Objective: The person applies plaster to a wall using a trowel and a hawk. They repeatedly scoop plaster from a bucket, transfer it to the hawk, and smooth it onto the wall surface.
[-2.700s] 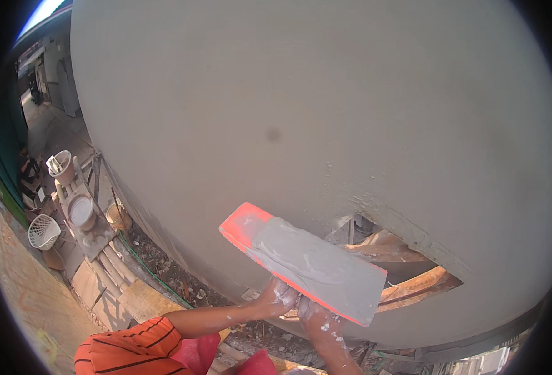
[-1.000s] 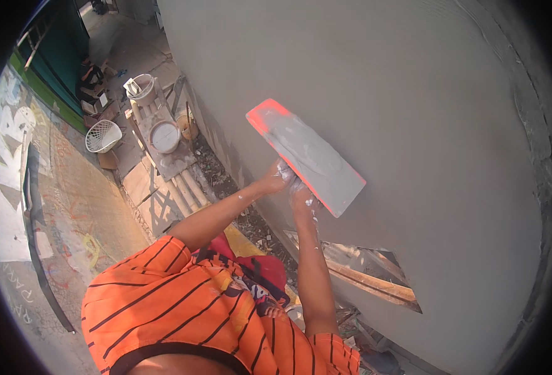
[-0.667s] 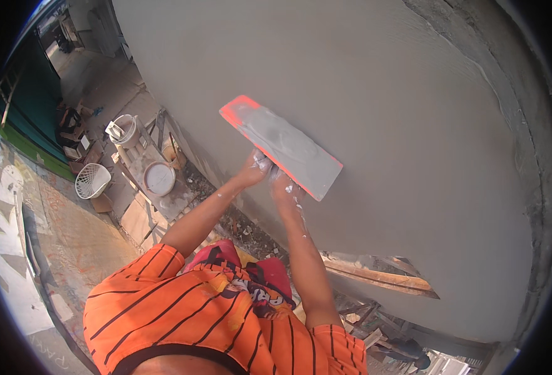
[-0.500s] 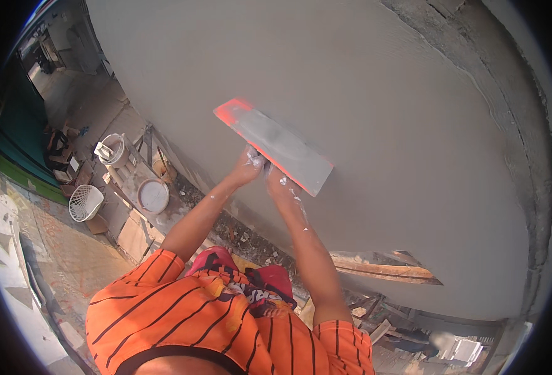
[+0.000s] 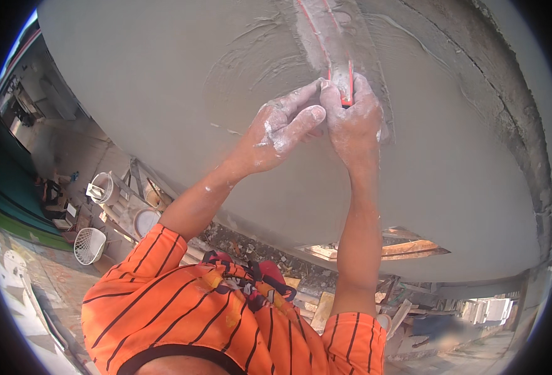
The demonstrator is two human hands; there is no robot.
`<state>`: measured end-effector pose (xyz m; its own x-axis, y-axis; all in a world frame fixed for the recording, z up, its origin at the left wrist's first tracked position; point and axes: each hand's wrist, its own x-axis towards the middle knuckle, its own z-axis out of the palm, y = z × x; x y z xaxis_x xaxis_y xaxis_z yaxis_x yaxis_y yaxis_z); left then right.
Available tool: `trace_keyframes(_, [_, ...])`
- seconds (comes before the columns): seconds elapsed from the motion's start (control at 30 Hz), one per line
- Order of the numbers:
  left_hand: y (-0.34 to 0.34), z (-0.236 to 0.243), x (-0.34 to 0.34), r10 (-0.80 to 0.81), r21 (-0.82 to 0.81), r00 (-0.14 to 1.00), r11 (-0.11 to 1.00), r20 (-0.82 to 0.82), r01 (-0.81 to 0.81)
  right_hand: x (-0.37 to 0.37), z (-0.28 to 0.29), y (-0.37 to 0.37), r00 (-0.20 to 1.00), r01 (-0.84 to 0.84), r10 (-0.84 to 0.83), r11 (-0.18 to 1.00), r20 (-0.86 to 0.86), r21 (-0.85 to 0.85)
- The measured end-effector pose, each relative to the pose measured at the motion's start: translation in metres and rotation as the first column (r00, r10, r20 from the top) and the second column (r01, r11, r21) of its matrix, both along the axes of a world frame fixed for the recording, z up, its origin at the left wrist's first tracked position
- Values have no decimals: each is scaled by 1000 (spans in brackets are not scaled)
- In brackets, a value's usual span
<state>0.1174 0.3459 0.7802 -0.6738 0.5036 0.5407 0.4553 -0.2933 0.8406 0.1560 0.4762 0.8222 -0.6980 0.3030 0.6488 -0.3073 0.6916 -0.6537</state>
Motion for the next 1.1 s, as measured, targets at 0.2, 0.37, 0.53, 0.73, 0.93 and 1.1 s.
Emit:
trace_keyframes(0.2, [-42,-176,13,-225,-744,970,631,96,220,71,-29,86,988,53,-122,845,-97,-531])
trace_keyframes(0.37, [-201,-458,35,299,-799,895,594,332,98,119,-48,133,878,224,-445,709,-178,-668])
trace_keyframes(0.53, [-357,-519,163,814,-802,3,571,580,174,110,-89,82,916,256,-377,815,-141,-519])
trace_keyframes(0.73, [-434,-567,160,796,-735,17,549,604,398,6,-201,-79,856,-88,-119,925,503,369])
trace_keyframes(0.93, [-382,-526,15,557,-612,323,785,765,97,-86,-256,-150,622,-221,-199,883,758,413])
trace_keyframes(1.1, [-380,-509,-70,482,-584,463,805,744,100,-74,-151,-136,631,-63,-314,891,710,450])
